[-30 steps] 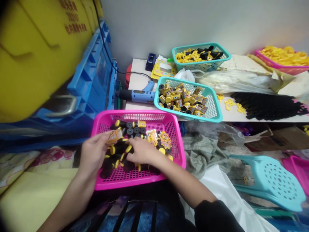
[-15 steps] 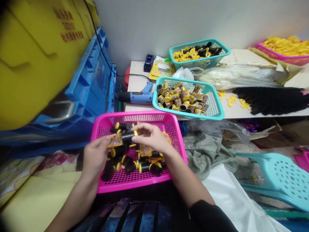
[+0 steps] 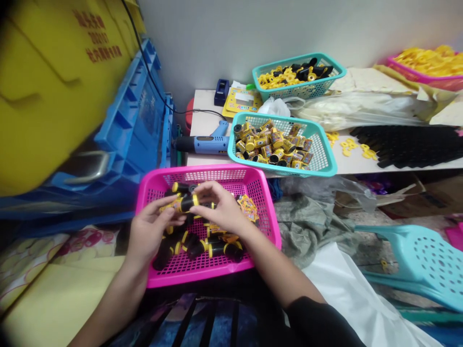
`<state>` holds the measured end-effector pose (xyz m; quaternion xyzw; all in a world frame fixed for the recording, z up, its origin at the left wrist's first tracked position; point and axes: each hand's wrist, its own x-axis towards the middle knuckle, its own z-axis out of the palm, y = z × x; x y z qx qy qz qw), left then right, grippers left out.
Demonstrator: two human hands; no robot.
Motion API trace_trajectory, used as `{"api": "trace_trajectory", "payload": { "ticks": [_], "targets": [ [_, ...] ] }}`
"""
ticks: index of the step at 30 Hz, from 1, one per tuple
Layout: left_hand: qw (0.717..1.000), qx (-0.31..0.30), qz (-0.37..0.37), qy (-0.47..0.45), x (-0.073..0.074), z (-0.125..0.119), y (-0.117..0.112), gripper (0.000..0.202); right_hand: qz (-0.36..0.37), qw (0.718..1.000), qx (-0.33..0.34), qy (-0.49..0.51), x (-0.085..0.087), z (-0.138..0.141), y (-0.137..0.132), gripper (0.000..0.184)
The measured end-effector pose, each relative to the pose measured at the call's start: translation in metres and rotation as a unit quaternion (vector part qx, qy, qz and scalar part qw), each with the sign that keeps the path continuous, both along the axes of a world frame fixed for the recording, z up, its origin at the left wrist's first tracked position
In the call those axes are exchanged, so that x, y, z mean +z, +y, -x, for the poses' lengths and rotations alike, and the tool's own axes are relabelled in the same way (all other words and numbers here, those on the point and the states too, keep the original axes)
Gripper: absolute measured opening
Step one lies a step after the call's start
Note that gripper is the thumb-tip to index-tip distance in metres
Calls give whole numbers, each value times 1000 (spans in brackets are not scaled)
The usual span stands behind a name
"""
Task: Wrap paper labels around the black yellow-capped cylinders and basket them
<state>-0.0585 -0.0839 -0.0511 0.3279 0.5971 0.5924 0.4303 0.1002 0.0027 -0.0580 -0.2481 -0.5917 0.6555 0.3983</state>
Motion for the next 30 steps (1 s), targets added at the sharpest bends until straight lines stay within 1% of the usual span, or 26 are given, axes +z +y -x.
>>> {"api": "trace_trajectory", "payload": {
  "ticks": [2, 5, 9, 12, 14, 16, 18, 21, 23, 26, 30],
  "targets": [
    [1000, -17, 2, -15, 2, -1, 1, 42, -10, 1000, 14, 3, -1, 4, -3, 38],
    [999, -44, 2, -31, 1, -1, 1, 38, 12, 999, 52, 5, -4, 6, -5, 42],
    [993, -72, 11, -95, 0, -1, 0, 37, 79, 993, 79, 36, -7, 6, -4, 41],
    [988, -86, 7, -131, 0, -2, 0, 35, 155, 976, 145, 51, -10, 10, -6, 46],
    [984, -92, 8, -150, 1, -3, 0, 34, 189, 963, 181, 58, -14, 12, -9, 50],
    [981, -94, 15, -167, 2, -3, -1, 35, 177, 967, 174, 53, -17, 13, -11, 50],
    [979, -94, 17, -181, 3, -2, -1, 35, 136, 978, 154, 32, -19, 13, -10, 47],
    [973, -132, 19, -190, 6, 0, -3, 34, 99, 985, 144, 12, -19, 12, -6, 53],
    [971, -159, 16, -180, 7, 2, -4, 31, 90, 987, 134, 13, -17, 11, -4, 56],
    [976, -154, 3, -157, 7, 4, -4, 29, 84, 988, 126, 12, -13, 9, -2, 55],
    [975, -159, 9, -152, 6, 3, -4, 33, 108, 980, 168, 18, -11, 7, -4, 54]
  ]
}}
